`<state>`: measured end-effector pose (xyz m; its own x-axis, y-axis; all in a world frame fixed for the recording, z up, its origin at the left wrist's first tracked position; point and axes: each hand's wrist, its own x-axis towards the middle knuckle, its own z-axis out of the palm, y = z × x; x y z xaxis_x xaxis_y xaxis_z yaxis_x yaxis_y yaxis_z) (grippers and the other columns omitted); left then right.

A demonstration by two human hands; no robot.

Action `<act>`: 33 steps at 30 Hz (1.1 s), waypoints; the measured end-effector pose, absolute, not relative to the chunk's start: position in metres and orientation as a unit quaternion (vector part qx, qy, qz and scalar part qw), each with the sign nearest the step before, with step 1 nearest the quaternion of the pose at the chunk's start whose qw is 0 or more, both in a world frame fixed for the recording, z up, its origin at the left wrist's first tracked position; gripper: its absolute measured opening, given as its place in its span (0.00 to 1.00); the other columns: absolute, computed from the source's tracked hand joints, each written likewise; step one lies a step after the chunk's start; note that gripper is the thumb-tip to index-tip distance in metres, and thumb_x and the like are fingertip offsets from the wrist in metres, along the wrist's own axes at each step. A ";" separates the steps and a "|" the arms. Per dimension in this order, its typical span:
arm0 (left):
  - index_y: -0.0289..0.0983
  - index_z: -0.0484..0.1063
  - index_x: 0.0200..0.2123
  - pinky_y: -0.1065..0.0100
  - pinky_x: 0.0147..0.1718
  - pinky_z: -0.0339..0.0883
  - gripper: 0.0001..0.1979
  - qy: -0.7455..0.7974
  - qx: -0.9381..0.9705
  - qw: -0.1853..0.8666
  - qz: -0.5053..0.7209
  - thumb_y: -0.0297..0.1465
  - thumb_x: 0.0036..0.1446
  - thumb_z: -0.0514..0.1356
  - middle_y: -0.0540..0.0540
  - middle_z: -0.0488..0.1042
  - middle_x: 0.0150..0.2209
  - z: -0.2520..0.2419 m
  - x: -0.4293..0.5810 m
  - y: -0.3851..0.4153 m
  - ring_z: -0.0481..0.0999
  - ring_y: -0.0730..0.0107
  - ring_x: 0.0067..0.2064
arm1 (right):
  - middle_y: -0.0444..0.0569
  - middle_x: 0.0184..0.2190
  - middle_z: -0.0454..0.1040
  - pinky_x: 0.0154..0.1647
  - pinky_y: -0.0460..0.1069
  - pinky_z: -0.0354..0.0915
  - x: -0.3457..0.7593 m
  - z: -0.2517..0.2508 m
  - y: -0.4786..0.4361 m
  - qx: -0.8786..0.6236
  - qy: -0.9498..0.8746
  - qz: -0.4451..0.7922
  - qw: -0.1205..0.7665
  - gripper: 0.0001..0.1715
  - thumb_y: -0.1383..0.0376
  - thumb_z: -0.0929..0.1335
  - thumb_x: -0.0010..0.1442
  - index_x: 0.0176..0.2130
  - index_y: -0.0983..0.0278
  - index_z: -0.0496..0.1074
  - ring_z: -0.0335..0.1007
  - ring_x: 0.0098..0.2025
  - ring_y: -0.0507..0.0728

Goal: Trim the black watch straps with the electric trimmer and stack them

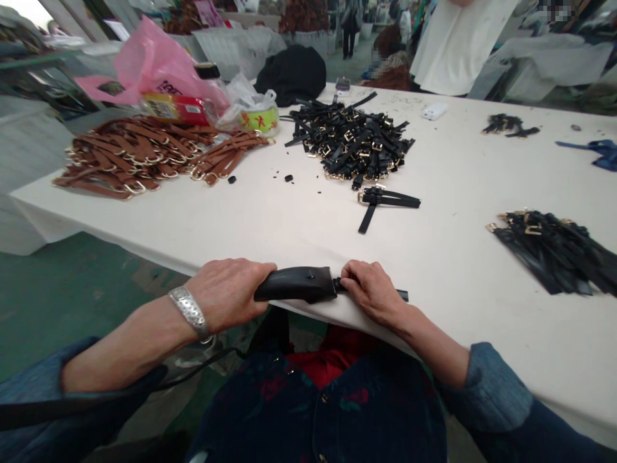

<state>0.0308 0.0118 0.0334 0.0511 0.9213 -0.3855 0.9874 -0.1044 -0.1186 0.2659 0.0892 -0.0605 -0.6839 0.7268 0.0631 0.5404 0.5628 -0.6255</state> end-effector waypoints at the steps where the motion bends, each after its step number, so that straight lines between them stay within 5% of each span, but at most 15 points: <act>1: 0.44 0.70 0.35 0.64 0.26 0.60 0.11 0.663 0.719 0.086 -0.191 0.36 0.47 0.53 0.45 0.77 0.27 0.035 0.030 0.012 0.75 0.58 0.30 | 0.43 0.28 0.70 0.38 0.49 0.52 0.265 -0.061 0.089 -0.374 -0.868 0.286 0.160 0.05 0.66 0.62 0.62 0.33 0.61 0.65 0.63 0.31 0.53; 7: 0.44 0.70 0.35 0.64 0.26 0.59 0.11 0.636 0.734 0.060 -0.230 0.36 0.48 0.53 0.45 0.77 0.30 0.042 0.030 0.022 0.75 0.58 0.31 | 0.41 0.23 0.69 0.30 0.47 0.50 0.261 -0.062 0.090 -0.423 -0.850 0.276 0.152 0.05 0.64 0.61 0.62 0.35 0.60 0.65 0.62 0.26 0.53; 24: 0.42 0.72 0.34 0.67 0.26 0.58 0.13 0.622 0.756 0.086 -0.185 0.35 0.43 0.54 0.47 0.76 0.29 0.032 0.039 0.053 0.75 0.64 0.31 | 0.39 0.22 0.67 0.31 0.46 0.57 0.263 -0.068 0.095 -0.426 -0.759 0.420 0.258 0.04 0.65 0.61 0.60 0.34 0.60 0.64 0.62 0.25 0.50; 28: 0.42 0.71 0.33 0.67 0.26 0.59 0.12 0.628 0.752 0.103 -0.169 0.34 0.42 0.55 0.47 0.76 0.27 0.029 0.036 0.050 0.74 0.64 0.30 | 0.42 0.28 0.69 0.34 0.47 0.61 0.271 -0.066 0.093 -0.389 -0.748 0.450 0.294 0.11 0.67 0.60 0.58 0.43 0.61 0.65 0.64 0.30 0.51; 33: 0.43 0.71 0.34 0.67 0.26 0.59 0.12 0.650 0.729 0.099 -0.191 0.34 0.44 0.54 0.47 0.76 0.27 0.034 0.028 0.038 0.75 0.63 0.30 | 0.49 0.36 0.70 0.44 0.52 0.62 0.289 -0.063 0.081 -0.371 -0.827 0.334 0.258 0.19 0.71 0.67 0.49 0.43 0.62 0.69 0.64 0.41 0.56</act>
<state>0.0279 0.0383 0.0340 0.0823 0.9097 -0.4069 0.9853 -0.1356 -0.1040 0.2892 0.0810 -0.0630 -0.5917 0.7863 0.1780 0.4421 0.5011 -0.7440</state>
